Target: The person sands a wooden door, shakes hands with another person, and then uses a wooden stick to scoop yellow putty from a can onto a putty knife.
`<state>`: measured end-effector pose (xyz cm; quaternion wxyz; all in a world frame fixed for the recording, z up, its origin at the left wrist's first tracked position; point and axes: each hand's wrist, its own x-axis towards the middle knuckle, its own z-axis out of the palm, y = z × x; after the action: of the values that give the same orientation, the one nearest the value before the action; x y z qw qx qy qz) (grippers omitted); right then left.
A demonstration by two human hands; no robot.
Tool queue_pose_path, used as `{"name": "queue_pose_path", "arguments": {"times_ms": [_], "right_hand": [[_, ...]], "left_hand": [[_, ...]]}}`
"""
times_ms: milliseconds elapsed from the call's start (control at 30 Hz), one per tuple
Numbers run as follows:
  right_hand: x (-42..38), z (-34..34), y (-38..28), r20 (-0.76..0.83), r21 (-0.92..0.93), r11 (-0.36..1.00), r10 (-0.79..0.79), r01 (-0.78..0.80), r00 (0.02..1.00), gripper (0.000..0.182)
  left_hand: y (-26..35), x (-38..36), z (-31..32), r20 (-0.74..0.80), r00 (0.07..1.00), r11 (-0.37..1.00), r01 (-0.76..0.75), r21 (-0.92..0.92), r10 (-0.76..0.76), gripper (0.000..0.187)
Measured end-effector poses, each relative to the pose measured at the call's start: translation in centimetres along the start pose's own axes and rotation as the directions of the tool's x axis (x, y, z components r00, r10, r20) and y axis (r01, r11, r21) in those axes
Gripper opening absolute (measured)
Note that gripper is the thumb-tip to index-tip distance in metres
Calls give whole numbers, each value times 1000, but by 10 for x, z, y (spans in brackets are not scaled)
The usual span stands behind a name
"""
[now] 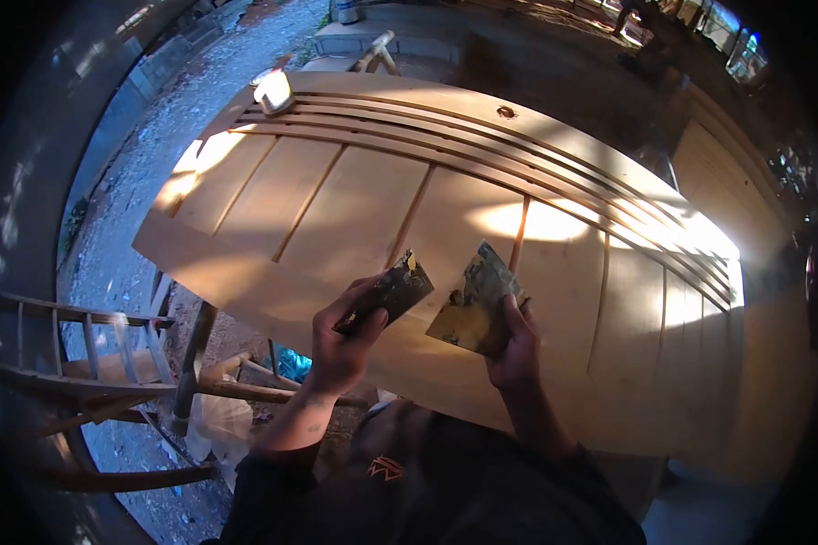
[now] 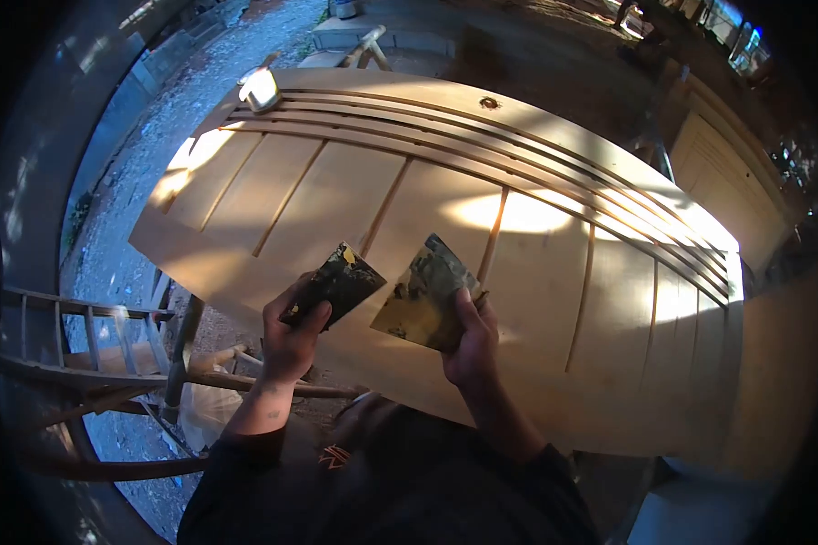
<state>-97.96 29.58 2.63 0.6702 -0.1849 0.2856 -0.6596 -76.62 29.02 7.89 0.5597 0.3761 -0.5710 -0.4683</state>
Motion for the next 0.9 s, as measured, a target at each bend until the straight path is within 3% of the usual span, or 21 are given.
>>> {"name": "queue_pose_path", "arguments": {"times_ms": [100,200,267,333,400,533,567,667,700,733,800,900], "right_hand": [[4,14,5,-9,14,1000,-12,12,1000,34],[9,37,7,-8,34,999,-29,30,1000,30],[17,46,8,20,18,999,-48,48,999,28],[17,46,9,54,-25,997,-65,66,996,28],[14,44,7,77,-31,999,-35,37,996,28],[10,42,5,100,-33,996,-81,85,992,29],[9,40,7,80,-32,997,-72,75,994,29],[6,36,11,17,-42,998,-52,53,998,31],[3,38,12,-5,-60,997,-51,51,999,32],[0,39,11,-21,-78,996,-54,52,998,34],[-2,21,12,-48,-59,996,-64,61,997,35],[-8,9,8,-115,-75,996,-59,51,992,34]], "left_hand": [[8,10,-1,183,936,874,-348,339,301,38],[-2,11,-12,338,769,662,-640,390,543,45],[-13,2,-17,422,727,638,-682,357,541,56],[-38,3,-23,346,768,664,-641,385,539,60],[-59,15,-43,443,787,617,-613,493,428,46],[-47,11,-47,280,927,860,-346,376,251,55],[-32,13,-46,301,895,791,-435,430,329,56],[-13,10,-34,376,794,730,-597,335,477,59],[-20,6,-31,470,755,724,-623,297,458,58],[-36,6,-27,432,761,742,-619,256,485,53],[-60,16,-45,529,804,712,-538,452,272,53],[-27,26,-51,446,886,828,-342,444,126,50]]}}
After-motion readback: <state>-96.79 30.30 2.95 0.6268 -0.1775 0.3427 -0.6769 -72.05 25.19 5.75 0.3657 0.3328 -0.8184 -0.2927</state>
